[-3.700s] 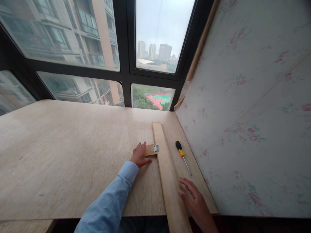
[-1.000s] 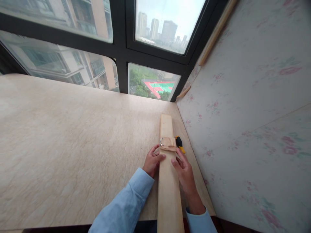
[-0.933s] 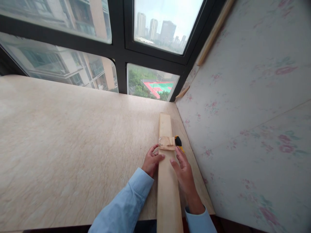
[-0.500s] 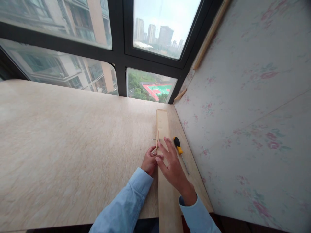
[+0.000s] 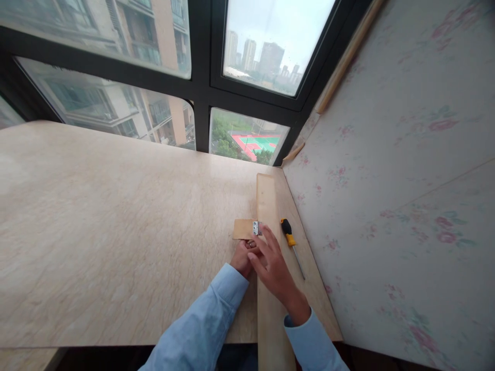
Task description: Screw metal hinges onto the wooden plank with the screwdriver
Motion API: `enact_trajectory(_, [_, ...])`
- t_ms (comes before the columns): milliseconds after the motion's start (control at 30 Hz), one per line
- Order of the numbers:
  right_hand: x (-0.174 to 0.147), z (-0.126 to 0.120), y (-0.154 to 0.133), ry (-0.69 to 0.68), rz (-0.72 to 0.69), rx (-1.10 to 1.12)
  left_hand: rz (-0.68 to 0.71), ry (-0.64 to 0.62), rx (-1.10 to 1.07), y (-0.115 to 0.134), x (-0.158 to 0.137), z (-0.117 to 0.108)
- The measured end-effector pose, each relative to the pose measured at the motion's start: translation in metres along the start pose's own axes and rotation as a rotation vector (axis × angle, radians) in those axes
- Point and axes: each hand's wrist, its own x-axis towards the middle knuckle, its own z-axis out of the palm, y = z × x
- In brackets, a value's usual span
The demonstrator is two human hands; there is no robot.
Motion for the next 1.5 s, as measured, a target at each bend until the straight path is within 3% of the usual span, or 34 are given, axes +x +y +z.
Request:
enact_trajectory(100, [-0.008, -0.010, 0.020, 0.168, 0.139, 0.036, -0.043, -0.023, -0.053, 0.000, -0.001, 0.003])
enact_trajectory(200, [-0.020, -0.015, 0.040, 0.291, 0.401, 0.152, -0.086, -0.024, -0.063, 0.002, -0.001, 0.004])
enact_trajectory(300, [-0.032, -0.015, 0.046, 0.227, 0.658, 0.411, -0.075, -0.031, -0.063, 0.002, -0.001, 0.004])
enact_trajectory(367, [-0.036, -0.014, 0.042, 0.138, 0.718, 0.575, -0.068, -0.053, -0.055, 0.001, -0.001, 0.003])
enact_trajectory(467, [-0.035, -0.015, 0.031, 0.065, 0.747, 0.731, -0.063, -0.074, -0.038, 0.001, -0.002, 0.003])
enact_trajectory(700, [-0.027, -0.025, 0.027, 0.096, 0.756, 0.869, -0.038, -0.116, 0.015, 0.001, -0.002, 0.003])
enact_trajectory(1033, [-0.036, -0.034, 0.031, 0.152, 0.734, 0.932, -0.147, 0.035, 0.017, 0.020, 0.002, -0.005])
enact_trajectory(1367, [-0.056, -0.047, 0.027, 0.123, 0.760, 0.964, 0.014, 0.157, 0.034, 0.029, 0.008, -0.010])
enact_trajectory(1500, [-0.066, -0.050, 0.025, 0.091, 0.760, 0.922, 0.135, 0.187, 0.139, 0.031, 0.013, -0.019])
